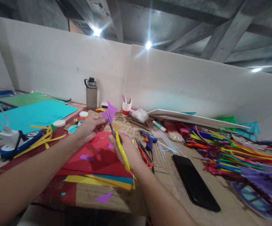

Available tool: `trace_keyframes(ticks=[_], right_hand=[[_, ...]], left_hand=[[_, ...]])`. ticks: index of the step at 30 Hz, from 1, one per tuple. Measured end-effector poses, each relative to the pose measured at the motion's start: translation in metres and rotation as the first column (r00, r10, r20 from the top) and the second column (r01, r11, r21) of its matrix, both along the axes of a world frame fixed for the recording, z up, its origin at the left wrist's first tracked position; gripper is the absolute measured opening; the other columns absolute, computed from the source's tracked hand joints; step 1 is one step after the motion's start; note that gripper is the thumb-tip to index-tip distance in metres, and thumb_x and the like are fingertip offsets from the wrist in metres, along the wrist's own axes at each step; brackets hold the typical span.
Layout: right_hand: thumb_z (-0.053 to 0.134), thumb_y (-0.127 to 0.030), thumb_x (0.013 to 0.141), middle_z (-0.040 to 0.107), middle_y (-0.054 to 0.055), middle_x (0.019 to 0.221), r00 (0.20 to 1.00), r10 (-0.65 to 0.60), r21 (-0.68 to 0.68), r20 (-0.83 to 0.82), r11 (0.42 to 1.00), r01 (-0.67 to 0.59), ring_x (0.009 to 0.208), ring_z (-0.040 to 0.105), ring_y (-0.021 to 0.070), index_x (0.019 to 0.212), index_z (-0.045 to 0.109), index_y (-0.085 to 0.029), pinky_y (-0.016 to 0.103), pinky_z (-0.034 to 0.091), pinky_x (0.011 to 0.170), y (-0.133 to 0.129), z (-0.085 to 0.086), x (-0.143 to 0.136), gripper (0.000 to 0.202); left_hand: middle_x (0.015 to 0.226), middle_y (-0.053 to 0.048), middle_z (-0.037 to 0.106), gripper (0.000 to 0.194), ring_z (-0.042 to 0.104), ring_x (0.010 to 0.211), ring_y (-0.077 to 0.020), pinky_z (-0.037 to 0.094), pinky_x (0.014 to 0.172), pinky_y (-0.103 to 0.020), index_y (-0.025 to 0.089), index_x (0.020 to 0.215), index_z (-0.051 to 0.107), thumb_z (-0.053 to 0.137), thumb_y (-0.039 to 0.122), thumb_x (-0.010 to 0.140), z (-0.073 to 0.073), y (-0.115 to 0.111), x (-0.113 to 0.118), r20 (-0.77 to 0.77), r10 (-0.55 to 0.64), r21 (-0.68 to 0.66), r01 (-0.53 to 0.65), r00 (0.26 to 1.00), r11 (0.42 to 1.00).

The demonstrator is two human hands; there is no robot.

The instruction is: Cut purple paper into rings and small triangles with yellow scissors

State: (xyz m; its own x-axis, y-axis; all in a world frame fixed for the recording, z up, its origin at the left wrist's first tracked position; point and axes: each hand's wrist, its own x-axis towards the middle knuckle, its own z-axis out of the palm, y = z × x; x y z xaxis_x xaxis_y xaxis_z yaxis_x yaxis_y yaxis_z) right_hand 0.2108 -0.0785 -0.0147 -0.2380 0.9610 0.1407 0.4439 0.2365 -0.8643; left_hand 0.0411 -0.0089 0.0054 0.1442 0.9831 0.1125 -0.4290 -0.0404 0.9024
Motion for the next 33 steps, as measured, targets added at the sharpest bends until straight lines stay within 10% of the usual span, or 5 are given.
trace_keyframes(ticks=[33], right_hand=[[0.059,-0.05,0.084,0.055,-0.001,0.057,0.99,-0.081,0.04,0.113,0.996,0.077,0.051,0.048,0.0123,0.08,0.054,-0.021,0.021,0.026,0.046,-0.002,0.007,-0.003,0.03]], left_hand=[[0.051,-0.002,0.057,0.017,0.048,0.045,-0.0067,0.035,0.043,-0.018,0.01,0.058,0.066,0.079,0.02,0.056,0.007,0.0,-0.006,-0.085,-0.002,-0.113,-0.008,0.996,0.994]])
